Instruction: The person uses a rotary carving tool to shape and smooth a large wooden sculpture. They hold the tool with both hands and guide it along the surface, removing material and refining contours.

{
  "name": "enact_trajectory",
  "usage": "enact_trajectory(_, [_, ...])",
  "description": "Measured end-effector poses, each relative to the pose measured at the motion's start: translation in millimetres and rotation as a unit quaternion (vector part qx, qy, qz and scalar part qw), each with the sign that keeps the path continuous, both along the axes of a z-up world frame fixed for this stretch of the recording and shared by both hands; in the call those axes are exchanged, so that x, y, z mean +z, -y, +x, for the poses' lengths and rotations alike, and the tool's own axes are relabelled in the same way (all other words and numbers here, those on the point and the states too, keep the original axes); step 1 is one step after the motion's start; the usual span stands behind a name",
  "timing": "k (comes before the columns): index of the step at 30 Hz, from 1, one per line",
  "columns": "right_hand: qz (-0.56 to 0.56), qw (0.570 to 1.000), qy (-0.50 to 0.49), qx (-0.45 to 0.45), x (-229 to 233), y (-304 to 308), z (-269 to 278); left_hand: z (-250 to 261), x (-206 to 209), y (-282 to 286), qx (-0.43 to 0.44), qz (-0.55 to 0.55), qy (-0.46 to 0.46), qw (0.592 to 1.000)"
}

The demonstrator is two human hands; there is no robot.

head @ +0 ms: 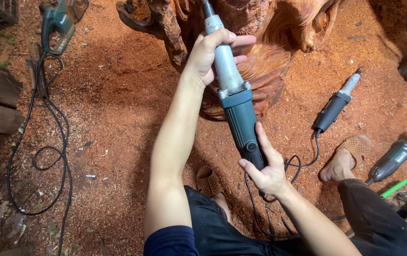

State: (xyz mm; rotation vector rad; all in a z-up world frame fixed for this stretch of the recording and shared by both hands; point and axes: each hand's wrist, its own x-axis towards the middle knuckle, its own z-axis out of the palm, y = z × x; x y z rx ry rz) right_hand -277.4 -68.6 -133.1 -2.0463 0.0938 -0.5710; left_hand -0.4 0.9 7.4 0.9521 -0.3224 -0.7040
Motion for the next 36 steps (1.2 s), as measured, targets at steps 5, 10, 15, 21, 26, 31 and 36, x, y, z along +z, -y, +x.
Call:
enact_trajectory(5, [-0.007,0.999,0.042,0.014,7,1,2,-2,7,0,-0.014,-0.014,0.033,0.999])
enact_trajectory(10, [-0.016,1.000,0.016,0.000,8,4,-2,1,-1,4,-0.025,-0.064,0.007,0.998])
enact_trajectory(15, [0.003,1.000,0.023,0.011,9,1,-1,-1,0,5,-0.027,-0.065,0.003,0.998])
enact_trajectory(21, [0.003,1.000,0.014,0.008,8,-1,-1,6,-11,5,-0.038,-0.077,0.008,0.996])
enact_trajectory(26, [0.007,0.999,0.041,0.018,11,-4,0,1,6,2,-0.034,-0.050,0.039,0.997])
enact_trajectory(31, [0.004,0.999,0.038,0.008,14,-1,0,1,12,1,-0.019,-0.002,0.021,1.000])
enact_trajectory(36, [-0.002,1.000,0.029,0.001,10,2,-1,2,5,5,-0.028,-0.053,0.006,0.998])
